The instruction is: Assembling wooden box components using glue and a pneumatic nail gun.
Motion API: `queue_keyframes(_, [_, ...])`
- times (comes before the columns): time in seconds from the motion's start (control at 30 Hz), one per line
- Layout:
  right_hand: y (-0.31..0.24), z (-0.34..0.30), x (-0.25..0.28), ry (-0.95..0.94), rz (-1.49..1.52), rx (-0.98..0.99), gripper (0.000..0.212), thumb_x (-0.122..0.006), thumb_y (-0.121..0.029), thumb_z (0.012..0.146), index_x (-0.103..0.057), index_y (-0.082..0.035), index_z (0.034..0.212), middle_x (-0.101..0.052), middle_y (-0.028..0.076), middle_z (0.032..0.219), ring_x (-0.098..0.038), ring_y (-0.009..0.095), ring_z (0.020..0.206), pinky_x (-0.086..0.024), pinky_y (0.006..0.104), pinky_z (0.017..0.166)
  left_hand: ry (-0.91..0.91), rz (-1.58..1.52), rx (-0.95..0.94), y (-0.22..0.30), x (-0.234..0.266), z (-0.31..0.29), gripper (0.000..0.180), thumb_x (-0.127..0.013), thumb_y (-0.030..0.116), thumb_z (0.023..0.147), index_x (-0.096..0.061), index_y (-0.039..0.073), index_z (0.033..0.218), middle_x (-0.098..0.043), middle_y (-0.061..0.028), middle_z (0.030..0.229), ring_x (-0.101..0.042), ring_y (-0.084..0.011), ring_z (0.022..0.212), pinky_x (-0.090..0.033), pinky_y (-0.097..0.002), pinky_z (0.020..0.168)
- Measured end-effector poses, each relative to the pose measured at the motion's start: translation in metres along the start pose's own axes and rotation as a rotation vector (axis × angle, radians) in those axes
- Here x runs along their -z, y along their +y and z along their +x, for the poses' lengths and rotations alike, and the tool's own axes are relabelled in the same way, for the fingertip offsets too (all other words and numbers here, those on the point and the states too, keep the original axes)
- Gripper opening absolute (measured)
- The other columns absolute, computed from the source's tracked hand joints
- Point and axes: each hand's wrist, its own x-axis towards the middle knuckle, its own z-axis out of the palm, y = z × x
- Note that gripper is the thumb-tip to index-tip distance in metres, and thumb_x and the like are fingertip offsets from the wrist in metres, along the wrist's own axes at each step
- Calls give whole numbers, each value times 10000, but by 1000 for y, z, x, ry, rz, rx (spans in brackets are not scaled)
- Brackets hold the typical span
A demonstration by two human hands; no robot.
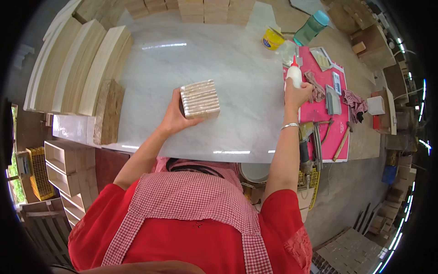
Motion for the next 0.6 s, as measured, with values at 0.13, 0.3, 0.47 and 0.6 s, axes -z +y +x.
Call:
queue_keyframes(0.13, [12,16,-11,-148,-357,99,483,-803,-295,689,-509,-14,950,-576,182,991,-571,295,930,-455,422,799,-34,13,15,-4,-1,0,983,-904,217,606,-289,22,1348,-506,-136,1278,-496,-233,1215,-415,-369,1028])
queue_keyframes(0.3, [-70,-47,19,-831,359,351,900,-878,-273,629,-412,-28,1358,-497,158,1365,-459,268,1285,-375,390,1050,-84,-257,119,12,5,32,985,-893,195,631,-277,37,1383,-478,-129,1314,-466,-235,1250,-395,-383,1052])
queue_keyframes(0.47, [-94,-67,11,-1116,562,236,954,-877,-230,615,-368,-14,1392,-463,159,1392,-445,268,1297,-336,382,1095,-243,-518,168,33,-25,115,984,-882,188,655,-274,52,1416,-463,-125,1349,-450,-241,1274,-378,-389,1069])
queue_keyframes(0.6, [-68,-19,-15,-1025,555,58,941,-855,-200,621,-360,-9,1398,-488,154,1374,-478,255,1265,-369,374,1070,-373,-345,14,22,-66,189,1028,-893,247,639,-271,46,1434,-459,-139,1372,-446,-247,1284,-372,-379,1074])
